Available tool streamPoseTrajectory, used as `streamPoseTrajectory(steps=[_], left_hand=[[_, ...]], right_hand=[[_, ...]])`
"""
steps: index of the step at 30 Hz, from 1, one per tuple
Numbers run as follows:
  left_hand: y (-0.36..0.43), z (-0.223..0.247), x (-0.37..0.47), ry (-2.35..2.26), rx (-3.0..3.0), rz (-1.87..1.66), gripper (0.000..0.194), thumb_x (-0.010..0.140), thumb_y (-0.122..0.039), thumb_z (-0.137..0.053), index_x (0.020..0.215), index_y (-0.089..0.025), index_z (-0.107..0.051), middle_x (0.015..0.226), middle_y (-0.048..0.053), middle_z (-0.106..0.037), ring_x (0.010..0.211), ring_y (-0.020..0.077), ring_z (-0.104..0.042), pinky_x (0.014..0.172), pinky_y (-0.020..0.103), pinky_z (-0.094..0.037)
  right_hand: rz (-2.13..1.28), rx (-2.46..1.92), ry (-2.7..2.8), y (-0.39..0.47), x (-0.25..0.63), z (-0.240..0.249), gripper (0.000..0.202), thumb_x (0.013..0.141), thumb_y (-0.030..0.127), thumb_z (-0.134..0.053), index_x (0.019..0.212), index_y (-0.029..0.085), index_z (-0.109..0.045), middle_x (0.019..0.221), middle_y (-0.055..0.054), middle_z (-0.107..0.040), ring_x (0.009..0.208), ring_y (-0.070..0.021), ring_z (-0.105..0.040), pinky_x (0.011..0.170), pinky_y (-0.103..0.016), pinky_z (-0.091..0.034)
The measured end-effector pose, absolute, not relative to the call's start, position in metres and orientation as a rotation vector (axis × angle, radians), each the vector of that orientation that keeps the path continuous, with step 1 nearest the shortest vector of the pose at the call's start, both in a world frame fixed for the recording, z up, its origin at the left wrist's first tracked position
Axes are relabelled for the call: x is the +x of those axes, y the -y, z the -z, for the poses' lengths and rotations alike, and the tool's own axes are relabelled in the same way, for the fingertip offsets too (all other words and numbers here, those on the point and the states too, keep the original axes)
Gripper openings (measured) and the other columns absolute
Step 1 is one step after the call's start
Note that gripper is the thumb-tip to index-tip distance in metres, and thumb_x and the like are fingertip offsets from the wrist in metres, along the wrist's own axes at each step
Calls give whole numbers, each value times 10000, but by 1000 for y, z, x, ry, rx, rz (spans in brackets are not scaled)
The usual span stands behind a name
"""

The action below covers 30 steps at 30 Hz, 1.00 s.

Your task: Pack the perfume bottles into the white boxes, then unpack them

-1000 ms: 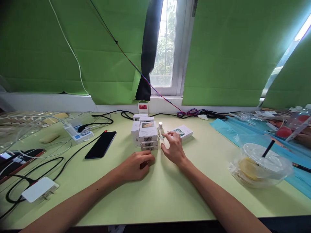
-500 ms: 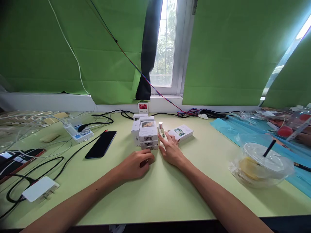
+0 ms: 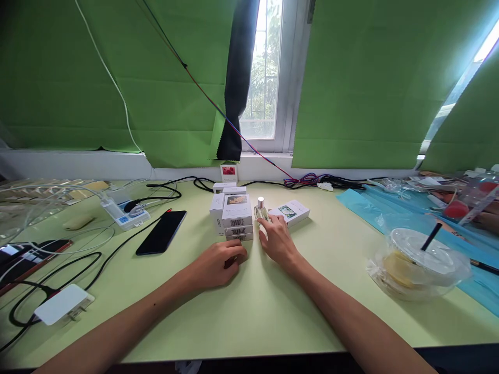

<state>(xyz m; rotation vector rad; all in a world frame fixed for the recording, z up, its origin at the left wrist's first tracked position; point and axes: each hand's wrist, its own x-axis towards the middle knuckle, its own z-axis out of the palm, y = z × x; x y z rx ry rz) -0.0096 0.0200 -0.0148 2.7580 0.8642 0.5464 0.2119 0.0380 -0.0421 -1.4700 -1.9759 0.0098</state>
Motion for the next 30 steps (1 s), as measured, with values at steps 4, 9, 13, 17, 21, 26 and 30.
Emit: streamPoseTrajectory(steps=[4, 9, 13, 17, 21, 26, 30], left_hand=[[-20, 14, -10, -858, 2762, -551, 219, 782, -54, -500, 843, -197, -654, 844, 33, -655, 665, 151, -568, 612, 252, -427], [-19, 14, -9, -852, 2768, -552, 220, 787, -53, -500, 843, -198, -656, 838, 32, -652, 658, 148, -566, 596, 252, -413], [-20, 15, -10, -846, 2771, -556, 221, 785, -49, -504, 845, -196, -657, 844, 33, -659, 662, 147, -569, 597, 253, -415], [-20, 15, -9, -845, 2770, -563, 220, 779, -47, -505, 837, -196, -655, 834, 33, -654, 658, 148, -570, 598, 256, -413], [-19, 13, -9, -843, 2771, -558, 224, 769, -41, -504, 831, -197, -652, 831, 34, -652, 657, 152, -573, 595, 259, -405], [-20, 14, -9, -844, 2776, -554, 214, 768, -41, -506, 816, -197, -645, 818, 30, -648, 654, 152, -569, 589, 258, -398], [-20, 15, -9, -843, 2780, -553, 224, 767, -43, -509, 830, -201, -654, 824, 32, -648, 655, 154, -574, 590, 257, -397]], right_hand=[[-10, -1459, 1949, -37, 212, 43, 383, 924, 165, -541, 1265, 214, -709, 1284, -167, -651, 1232, -332, -513, 995, -500, -510], [16, -1454, 1989, -35, 212, 40, 453, 926, 185, -559, 1367, 210, -660, 1509, -191, -490, 1346, -367, -442, 1069, -565, -457], [19, -1454, 2018, -37, 213, 40, 452, 940, 180, -535, 1376, 194, -651, 1494, -196, -505, 1326, -360, -462, 1081, -568, -447], [38, -1456, 1961, -38, 212, 41, 392, 943, 166, -520, 1286, 197, -708, 1405, -188, -574, 1265, -342, -496, 1048, -525, -476], [46, -1452, 1919, -35, 212, 38, 315, 920, 150, -536, 1145, 218, -745, 1255, -156, -647, 1177, -329, -513, 1000, -496, -494], [85, -1496, 1895, -32, 214, 32, 193, 881, 132, -553, 955, 204, -715, 1105, -142, -672, 1066, -315, -522, 933, -462, -485], [83, -1518, 1885, -30, 216, 28, 88, 850, 161, -604, 850, 216, -673, 1015, -115, -683, 1036, -312, -533, 895, -436, -478]])
